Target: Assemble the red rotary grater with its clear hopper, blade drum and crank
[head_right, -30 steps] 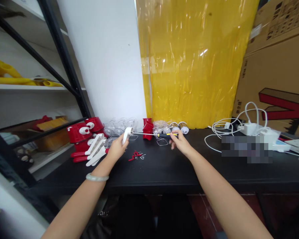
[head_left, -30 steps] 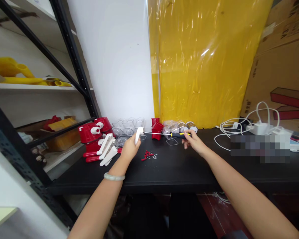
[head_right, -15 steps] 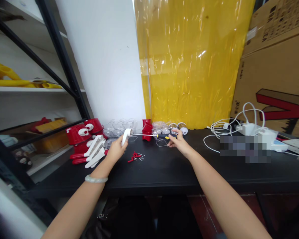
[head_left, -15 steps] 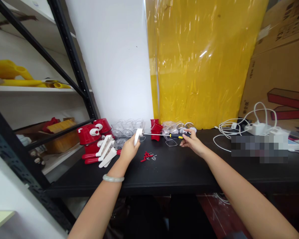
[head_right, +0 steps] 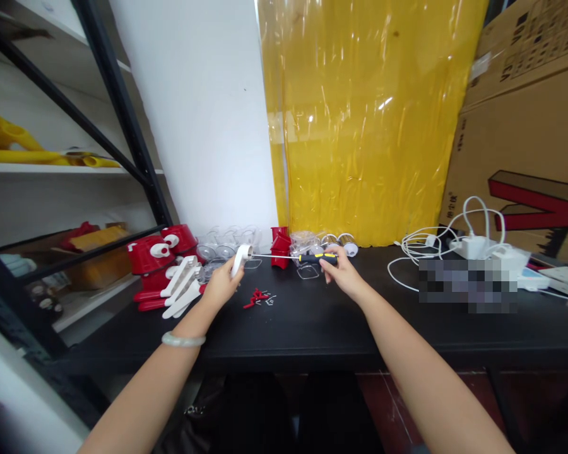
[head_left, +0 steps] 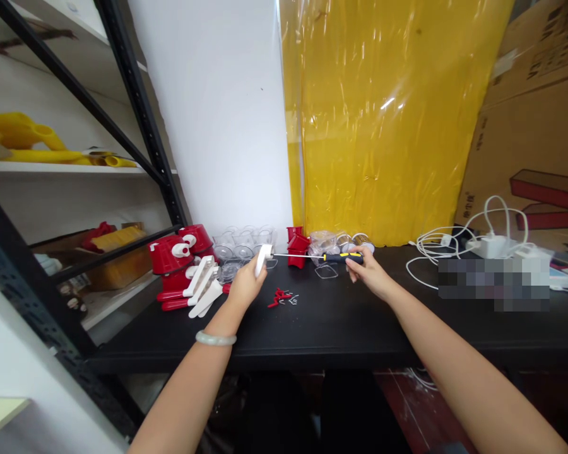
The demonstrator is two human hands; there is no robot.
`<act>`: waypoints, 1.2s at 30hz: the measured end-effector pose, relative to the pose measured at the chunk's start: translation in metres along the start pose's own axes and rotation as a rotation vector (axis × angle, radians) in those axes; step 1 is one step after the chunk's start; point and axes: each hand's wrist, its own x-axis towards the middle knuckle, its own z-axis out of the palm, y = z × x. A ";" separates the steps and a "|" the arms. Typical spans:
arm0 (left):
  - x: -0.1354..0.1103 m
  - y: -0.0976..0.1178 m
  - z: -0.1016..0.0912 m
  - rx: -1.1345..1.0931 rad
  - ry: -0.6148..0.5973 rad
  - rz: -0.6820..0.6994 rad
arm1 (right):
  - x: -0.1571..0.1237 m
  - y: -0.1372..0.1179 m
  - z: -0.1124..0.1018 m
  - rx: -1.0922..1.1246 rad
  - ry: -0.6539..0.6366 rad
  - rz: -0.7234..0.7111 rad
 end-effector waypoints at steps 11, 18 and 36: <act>0.000 -0.001 0.003 0.009 -0.022 -0.001 | 0.000 0.000 0.001 -0.071 -0.009 0.094; 0.000 -0.001 0.000 -0.005 -0.036 0.008 | -0.002 -0.002 -0.002 -0.159 -0.072 0.067; 0.000 0.002 0.000 0.032 -0.047 -0.030 | 0.000 0.002 0.001 -0.188 -0.004 0.161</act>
